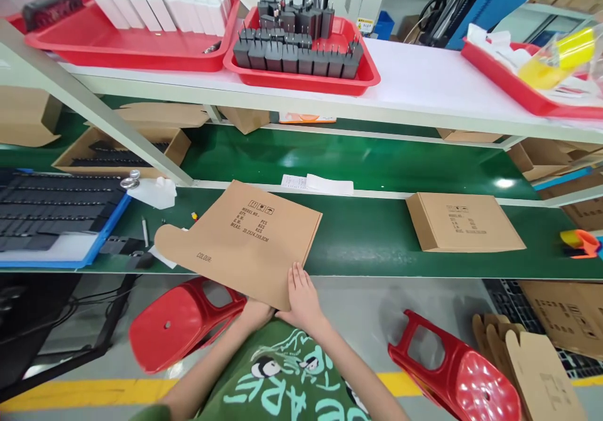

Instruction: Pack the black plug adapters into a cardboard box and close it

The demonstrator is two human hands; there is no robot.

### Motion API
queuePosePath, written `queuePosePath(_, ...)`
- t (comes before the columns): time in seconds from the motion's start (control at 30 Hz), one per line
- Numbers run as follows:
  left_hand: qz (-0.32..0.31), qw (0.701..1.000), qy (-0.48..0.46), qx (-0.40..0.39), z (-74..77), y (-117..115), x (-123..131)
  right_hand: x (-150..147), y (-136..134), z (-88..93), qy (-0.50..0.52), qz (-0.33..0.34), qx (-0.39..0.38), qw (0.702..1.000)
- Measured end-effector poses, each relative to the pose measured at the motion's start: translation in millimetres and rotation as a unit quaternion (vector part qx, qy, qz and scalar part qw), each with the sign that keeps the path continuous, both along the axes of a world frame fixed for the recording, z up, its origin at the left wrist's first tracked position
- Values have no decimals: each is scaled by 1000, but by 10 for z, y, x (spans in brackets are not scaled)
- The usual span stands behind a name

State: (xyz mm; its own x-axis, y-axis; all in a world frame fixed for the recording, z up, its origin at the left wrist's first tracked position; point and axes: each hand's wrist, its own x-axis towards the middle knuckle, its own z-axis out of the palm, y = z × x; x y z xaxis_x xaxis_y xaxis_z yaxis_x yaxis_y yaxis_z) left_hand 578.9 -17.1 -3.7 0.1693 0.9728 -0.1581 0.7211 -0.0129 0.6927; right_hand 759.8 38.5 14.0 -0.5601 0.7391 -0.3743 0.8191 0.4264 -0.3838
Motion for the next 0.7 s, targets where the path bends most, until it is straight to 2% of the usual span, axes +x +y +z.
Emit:
queuePosePath(0.07, -30, 999, 7, -9, 175, -258, -205, 22, 0, -115, 13, 11, 10, 1000)
queuePosePath(0.13, -10, 999, 30, -13, 404, -310, -524, 46, 1, -220, 25, 13, 21, 999)
queuePosePath(0.2, 65, 995, 76, -5, 599, -89, -922, 67, 4, -313, 40, 12, 36, 998)
queuePosePath(0.27, 159, 979, 130, 13, 673, 323, -1347, 79, 12, -392, 58, 10, 54, 997)
queuePosePath(0.37, 247, 950, 189, 32, 536, 930, -1842, 76, 20, -471, 85, -2, 85, 993)
queuePosePath(0.43, 263, 942, 205, 37, 352, 1150, -1982, 52, 8, -509, 101, -23, 104, 989)
queuePosePath(0.5, 266, 940, 208, 44, 157, 1207, -2003, 5, -27, -550, 112, -57, 119, 985)
queuePosePath(0.57, 267, 941, 201, 48, -6, 1168, -1987, -57, -81, -592, 121, -99, 125, 980)
queuePosePath(0.7, 279, 945, 166, 44, -186, 1049, -2072, -166, -220, -638, 138, -196, 113, 964)
